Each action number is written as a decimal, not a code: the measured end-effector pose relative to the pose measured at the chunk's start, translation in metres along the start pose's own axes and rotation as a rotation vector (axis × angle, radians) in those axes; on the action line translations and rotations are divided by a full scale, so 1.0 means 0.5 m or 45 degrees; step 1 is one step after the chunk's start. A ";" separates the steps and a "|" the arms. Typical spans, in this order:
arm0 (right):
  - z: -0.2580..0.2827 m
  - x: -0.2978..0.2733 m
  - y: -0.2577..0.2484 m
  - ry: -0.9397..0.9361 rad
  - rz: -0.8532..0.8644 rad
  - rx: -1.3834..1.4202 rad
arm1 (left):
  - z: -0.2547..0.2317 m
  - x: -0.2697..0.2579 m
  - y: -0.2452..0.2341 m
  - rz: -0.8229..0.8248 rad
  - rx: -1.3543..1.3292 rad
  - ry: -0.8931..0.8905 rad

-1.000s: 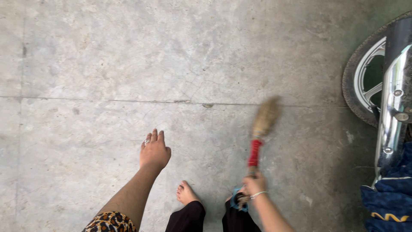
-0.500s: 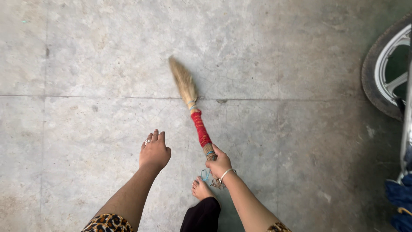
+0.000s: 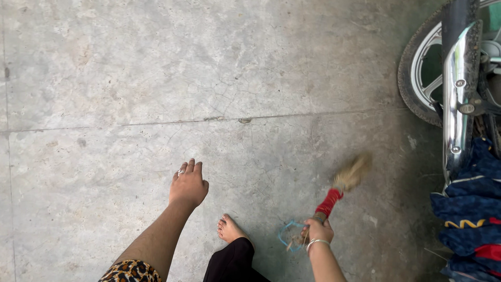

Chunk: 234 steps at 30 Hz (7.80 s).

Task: The person sweeps a concrete floor and tiled entryway using a traditional straw broom. They move along walls, steps, and around a parked motorcycle, sweeping debris into a pile.

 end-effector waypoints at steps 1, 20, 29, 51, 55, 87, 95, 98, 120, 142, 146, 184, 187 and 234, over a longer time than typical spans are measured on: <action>-0.007 0.022 -0.001 0.104 0.015 0.037 | 0.000 0.005 -0.003 0.004 0.003 0.002; -0.063 -0.287 0.404 -0.094 0.810 -0.683 | 0.035 0.028 -0.057 -0.015 0.015 -0.041; 0.103 -0.159 0.237 -0.075 0.347 -0.410 | 0.056 0.008 -0.041 0.192 0.078 -0.139; 0.141 -0.213 0.419 0.104 0.825 -0.704 | -0.099 0.125 -0.152 0.123 0.083 -0.119; 0.252 -0.188 0.432 0.076 0.930 -0.797 | -0.151 0.160 -0.173 0.095 0.142 -0.049; 0.496 0.000 0.424 -0.594 0.577 -1.234 | -0.454 0.446 -0.273 -0.007 0.038 0.011; 0.668 -0.057 0.447 -0.004 0.768 -0.897 | -0.429 0.533 -0.358 -0.130 0.246 0.027; 0.752 0.021 0.377 -0.202 0.608 -0.737 | -0.422 0.582 -0.374 -0.088 0.260 0.018; 0.647 -0.010 0.590 -0.447 0.317 -1.237 | -0.312 0.741 -0.454 0.125 0.187 -0.012; 1.164 0.198 0.397 -0.227 0.218 -0.426 | -0.393 0.819 -0.514 0.099 0.187 -0.084; 1.207 0.291 0.355 -0.067 0.230 -0.371 | -0.446 0.864 -0.512 0.088 0.131 -0.121; 1.256 0.307 0.497 -0.154 0.332 -0.750 | -0.619 0.971 -0.487 0.048 0.111 -0.042; 1.176 0.230 0.557 -0.527 0.322 -1.126 | -0.642 0.965 -0.485 0.071 0.068 -0.036; 1.122 0.118 0.758 -0.903 0.711 -1.445 | -0.526 0.926 -0.547 0.022 0.064 -0.055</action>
Point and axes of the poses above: each hand's wrist, its own x-axis towards the middle knuckle, its own y-axis out of the palm, z = x × y, the point moved 3 cm from there along x, towards the middle knuckle, and after that the axes turned 14 degrees about y, right-handed, at the moved point
